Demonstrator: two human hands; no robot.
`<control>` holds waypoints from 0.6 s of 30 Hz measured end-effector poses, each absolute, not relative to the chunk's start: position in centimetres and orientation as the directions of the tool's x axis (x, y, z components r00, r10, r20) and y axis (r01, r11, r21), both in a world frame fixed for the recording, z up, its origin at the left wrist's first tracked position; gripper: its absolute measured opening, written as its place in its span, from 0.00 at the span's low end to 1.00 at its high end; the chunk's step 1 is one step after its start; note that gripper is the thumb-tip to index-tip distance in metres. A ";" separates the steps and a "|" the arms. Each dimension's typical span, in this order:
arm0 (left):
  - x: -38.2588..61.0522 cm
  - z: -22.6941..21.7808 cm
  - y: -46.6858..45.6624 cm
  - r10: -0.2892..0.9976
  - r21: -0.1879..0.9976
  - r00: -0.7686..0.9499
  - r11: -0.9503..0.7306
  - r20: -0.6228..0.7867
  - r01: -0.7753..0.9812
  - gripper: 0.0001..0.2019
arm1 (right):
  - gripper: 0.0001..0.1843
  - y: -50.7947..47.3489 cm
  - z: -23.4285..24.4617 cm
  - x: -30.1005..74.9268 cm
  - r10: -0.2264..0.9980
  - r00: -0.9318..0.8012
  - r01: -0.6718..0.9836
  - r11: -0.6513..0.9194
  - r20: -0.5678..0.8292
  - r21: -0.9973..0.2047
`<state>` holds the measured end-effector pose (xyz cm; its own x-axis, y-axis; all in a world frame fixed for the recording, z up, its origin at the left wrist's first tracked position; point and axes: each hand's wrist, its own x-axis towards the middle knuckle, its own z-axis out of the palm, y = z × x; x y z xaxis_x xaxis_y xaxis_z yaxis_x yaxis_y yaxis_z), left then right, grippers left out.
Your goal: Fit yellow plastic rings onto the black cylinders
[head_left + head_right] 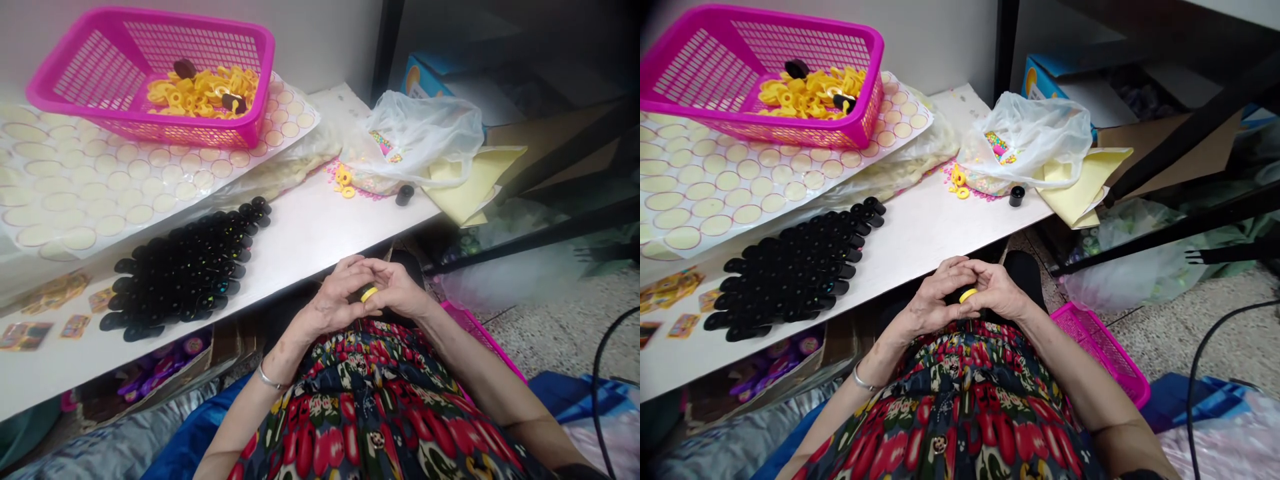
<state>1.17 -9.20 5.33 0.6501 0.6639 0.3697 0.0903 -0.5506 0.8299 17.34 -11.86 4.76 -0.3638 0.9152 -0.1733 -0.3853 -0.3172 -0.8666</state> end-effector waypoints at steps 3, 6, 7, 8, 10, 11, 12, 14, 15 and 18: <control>0.9 5.2 -9.5 0.650 0.833 0.643 -0.552 0.406 0.032 0.17 | 0.30 -12.2 5.2 17.1 0.910 -0.384 -0.387 -0.310 -0.153 -0.868; 1.0 5.2 -10.0 0.650 0.830 0.613 -0.558 0.449 -0.016 0.18 | 0.28 -12.4 5.6 16.9 0.913 -0.382 -0.391 -0.300 -0.143 -0.870; 1.1 5.1 -10.1 0.655 0.829 0.600 -0.558 0.459 -0.024 0.18 | 0.27 -12.5 5.7 16.8 0.920 -0.368 -0.391 -0.285 -0.135 -0.875; 1.2 5.1 -10.3 0.660 0.828 0.586 -0.560 0.469 -0.031 0.18 | 0.25 -12.6 5.7 16.7 0.930 -0.346 -0.392 -0.262 -0.122 -0.882; 1.4 4.7 -10.5 0.678 0.828 0.552 -0.560 0.486 -0.040 0.18 | 0.23 -12.7 5.6 16.5 0.953 -0.289 -0.398 -0.208 -0.093 -0.893; 1.5 4.5 -10.5 0.695 0.836 0.537 -0.547 0.478 -0.038 0.18 | 0.22 -12.6 5.4 16.4 0.962 -0.259 -0.407 -0.188 -0.084 -0.894; 1.5 4.2 -10.4 0.717 0.854 0.528 -0.519 0.456 -0.032 0.19 | 0.21 -12.6 5.2 16.3 0.969 -0.230 -0.418 -0.181 -0.089 -0.890; 1.2 3.6 -10.0 0.755 0.906 0.547 -0.424 0.361 -0.011 0.26 | 0.18 -12.4 4.8 16.0 0.967 -0.196 -0.449 -0.234 -0.160 -0.862; 1.0 3.3 -9.7 0.764 0.931 0.572 -0.366 0.299 0.001 0.30 | 0.17 -12.3 4.6 15.9 0.956 -0.197 -0.465 -0.287 -0.218 -0.838; 0.5 2.7 -9.1 0.770 0.976 0.623 -0.215 0.141 0.045 0.29 | 0.16 -12.0 4.0 15.6 0.904 -0.217 -0.478 -0.428 -0.369 -0.767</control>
<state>0.52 -9.13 2.71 0.6227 0.7697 0.1407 0.0454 -0.2151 0.9755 15.65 -12.04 4.01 -0.2168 0.9038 -0.3690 -0.4783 -0.4278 -0.7669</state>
